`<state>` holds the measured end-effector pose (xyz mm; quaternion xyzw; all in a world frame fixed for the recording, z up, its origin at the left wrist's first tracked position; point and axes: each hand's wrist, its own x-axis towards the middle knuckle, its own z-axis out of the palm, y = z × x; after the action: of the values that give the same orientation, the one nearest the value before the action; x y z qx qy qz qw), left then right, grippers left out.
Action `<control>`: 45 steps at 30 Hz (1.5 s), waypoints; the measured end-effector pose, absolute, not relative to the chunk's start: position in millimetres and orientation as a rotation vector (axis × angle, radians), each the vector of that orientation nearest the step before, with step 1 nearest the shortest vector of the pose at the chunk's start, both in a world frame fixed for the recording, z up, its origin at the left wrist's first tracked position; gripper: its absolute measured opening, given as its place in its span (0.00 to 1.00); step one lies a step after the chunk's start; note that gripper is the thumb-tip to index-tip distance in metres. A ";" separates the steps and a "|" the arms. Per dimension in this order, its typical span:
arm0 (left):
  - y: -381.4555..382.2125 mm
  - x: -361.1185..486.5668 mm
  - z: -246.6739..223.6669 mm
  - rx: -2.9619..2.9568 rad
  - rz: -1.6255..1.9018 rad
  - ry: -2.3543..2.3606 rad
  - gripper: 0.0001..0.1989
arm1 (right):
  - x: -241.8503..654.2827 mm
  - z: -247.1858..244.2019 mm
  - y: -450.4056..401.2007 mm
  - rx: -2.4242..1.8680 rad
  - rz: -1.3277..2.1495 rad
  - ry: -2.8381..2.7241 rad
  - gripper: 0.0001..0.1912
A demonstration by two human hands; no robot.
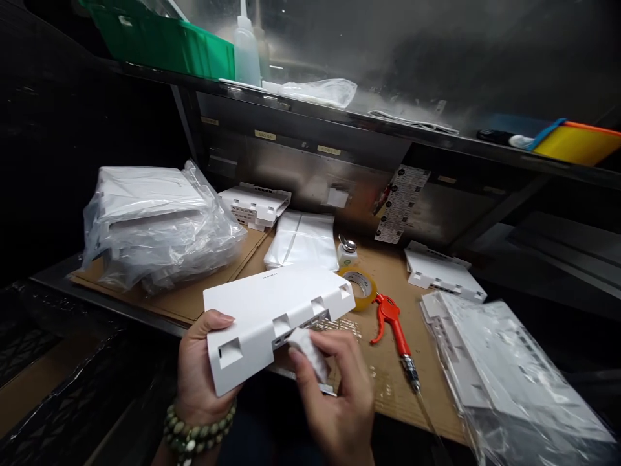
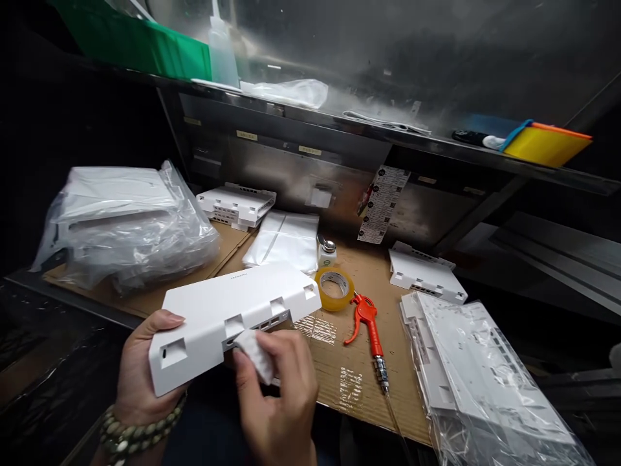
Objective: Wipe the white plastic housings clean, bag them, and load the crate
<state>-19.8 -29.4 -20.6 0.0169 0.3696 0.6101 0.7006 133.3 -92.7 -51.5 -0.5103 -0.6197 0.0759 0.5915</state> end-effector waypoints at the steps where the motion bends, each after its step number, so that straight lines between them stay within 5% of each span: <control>1: -30.3 -17.2 -19.4 0.035 1.381 0.846 0.30 | 125.4 -50.7 -91.0 -1.165 0.180 -1.462 0.11; 10: -31.3 -14.8 -22.9 0.041 1.355 0.838 0.33 | 122.3 -55.6 -80.4 -1.256 0.126 -1.392 0.06; 15: -27.4 -28.0 -35.0 0.063 1.294 0.695 0.26 | 161.8 -59.7 -68.5 -1.350 0.154 -0.883 0.14; 23: -40.2 -43.6 -63.0 0.354 1.061 0.305 0.23 | 200.6 -64.4 -61.4 -1.109 0.831 -0.331 0.23; 40: -44.3 -52.1 -96.3 0.429 1.028 0.330 0.34 | 200.5 -62.5 -86.0 -1.165 0.737 -0.329 0.24; 45: -31.4 -55.6 -88.7 0.450 1.001 0.516 0.24 | 201.5 -65.4 -88.8 -1.159 0.713 -0.362 0.25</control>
<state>-55.6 -31.4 -88.7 0.2113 0.2423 0.4702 0.8219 201.5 -88.8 -65.4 -0.5327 -0.1664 0.3278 0.7623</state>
